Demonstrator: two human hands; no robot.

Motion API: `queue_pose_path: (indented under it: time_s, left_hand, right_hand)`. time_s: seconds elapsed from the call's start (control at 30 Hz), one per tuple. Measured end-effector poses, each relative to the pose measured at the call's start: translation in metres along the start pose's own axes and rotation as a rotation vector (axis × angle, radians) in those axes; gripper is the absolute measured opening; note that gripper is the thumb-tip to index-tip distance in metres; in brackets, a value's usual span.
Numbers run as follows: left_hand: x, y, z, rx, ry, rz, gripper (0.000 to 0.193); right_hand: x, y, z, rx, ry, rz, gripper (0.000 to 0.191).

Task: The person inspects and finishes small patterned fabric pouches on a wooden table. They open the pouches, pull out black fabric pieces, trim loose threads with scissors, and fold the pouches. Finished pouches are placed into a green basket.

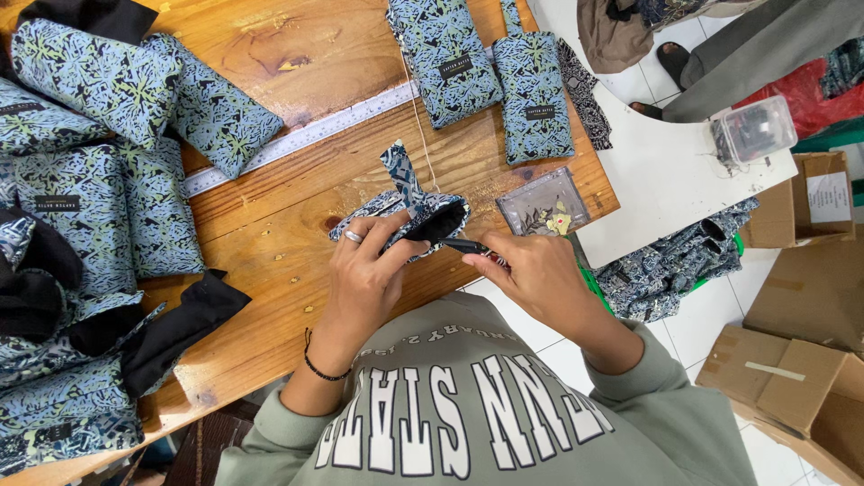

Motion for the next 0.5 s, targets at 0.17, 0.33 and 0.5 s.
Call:
queue_pose_path:
  time_s: [0.17, 0.33, 0.5]
  left_hand:
    - [-0.001, 0.000, 0.001, 0.006, 0.010, -0.005, 0.031]
    - [-0.001, 0.001, 0.002, 0.010, 0.007, 0.000, 0.031]
    - [-0.001, -0.006, 0.006, 0.048, 0.023, 0.030, 0.033]
  right_hand:
    - [0.000, -0.006, 0.002, 0.005, 0.036, 0.056, 0.031]
    - [0.005, 0.014, -0.004, -0.087, 0.062, 0.016, 0.027]
    - [0.002, 0.080, -0.006, -0.367, 0.226, -0.224, 0.024]
Point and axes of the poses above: each hand's wrist, its own x-axis away from the middle knuckle, its own z-axis out of the back of the hand, y = z × x, the point moved 8 cm from there along -x, towards the middle knuckle, and after that the axes turned 12 degrees about -x, right-handed, at the moved point
